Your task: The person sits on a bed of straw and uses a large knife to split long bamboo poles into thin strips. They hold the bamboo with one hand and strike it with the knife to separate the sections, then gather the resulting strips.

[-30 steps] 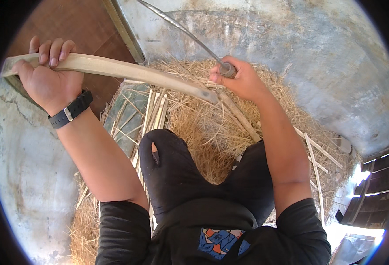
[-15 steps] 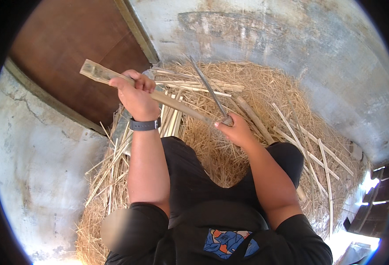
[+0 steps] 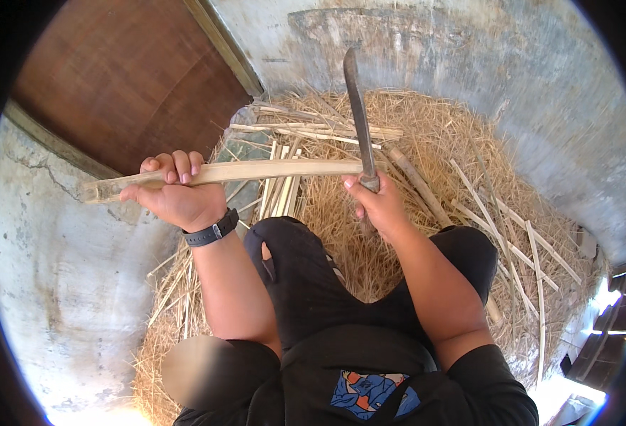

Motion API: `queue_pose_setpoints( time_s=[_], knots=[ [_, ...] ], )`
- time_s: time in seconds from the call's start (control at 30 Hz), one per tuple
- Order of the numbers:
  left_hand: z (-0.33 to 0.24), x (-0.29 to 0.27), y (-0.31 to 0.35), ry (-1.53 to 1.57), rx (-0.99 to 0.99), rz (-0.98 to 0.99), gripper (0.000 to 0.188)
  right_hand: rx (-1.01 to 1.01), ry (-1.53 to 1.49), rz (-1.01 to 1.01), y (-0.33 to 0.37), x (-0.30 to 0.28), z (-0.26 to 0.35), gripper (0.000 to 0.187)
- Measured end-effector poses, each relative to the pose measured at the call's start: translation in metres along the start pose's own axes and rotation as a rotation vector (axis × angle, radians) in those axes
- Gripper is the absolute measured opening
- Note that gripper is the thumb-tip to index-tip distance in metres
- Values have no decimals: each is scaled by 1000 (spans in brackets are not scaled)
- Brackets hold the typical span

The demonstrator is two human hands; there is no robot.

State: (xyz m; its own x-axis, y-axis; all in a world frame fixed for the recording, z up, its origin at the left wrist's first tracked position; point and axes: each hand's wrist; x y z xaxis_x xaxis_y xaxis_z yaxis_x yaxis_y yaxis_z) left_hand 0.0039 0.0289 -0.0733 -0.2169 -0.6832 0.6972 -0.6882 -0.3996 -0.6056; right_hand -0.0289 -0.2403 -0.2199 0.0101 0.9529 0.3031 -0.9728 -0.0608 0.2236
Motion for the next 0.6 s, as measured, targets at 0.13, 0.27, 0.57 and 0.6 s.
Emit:
queue_pose_setpoints(
  time_s=[0.13, 0.27, 0.57, 0.6],
  knots=[
    [6, -1, 9, -182, 17, -60, 71, -66, -130, -48, 0, 2, 5, 33],
    [-1, -4, 17, -422, -15, -84, 75, -119, -177, -74, 0, -5, 19, 24],
    [-46, -53, 64, -687, -342, 81, 66, -62, -326, -21, 0, -15, 36, 27],
    [-48, -58, 70, -645, -400, 46, 64, -42, -316, -16, 0, -17, 34, 27]
  ],
)
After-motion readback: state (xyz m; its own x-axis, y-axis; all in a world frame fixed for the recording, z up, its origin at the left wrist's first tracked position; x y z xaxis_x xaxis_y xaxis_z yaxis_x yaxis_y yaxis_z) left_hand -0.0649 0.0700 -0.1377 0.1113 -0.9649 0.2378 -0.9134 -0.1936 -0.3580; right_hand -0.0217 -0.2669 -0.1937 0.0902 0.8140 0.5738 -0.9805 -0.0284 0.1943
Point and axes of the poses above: each hand's wrist, its own y-axis away from the middle knuckle, its own x-axis out of the palm, z = x × y, and after that the axes turned 6 degrees about x, right-handed
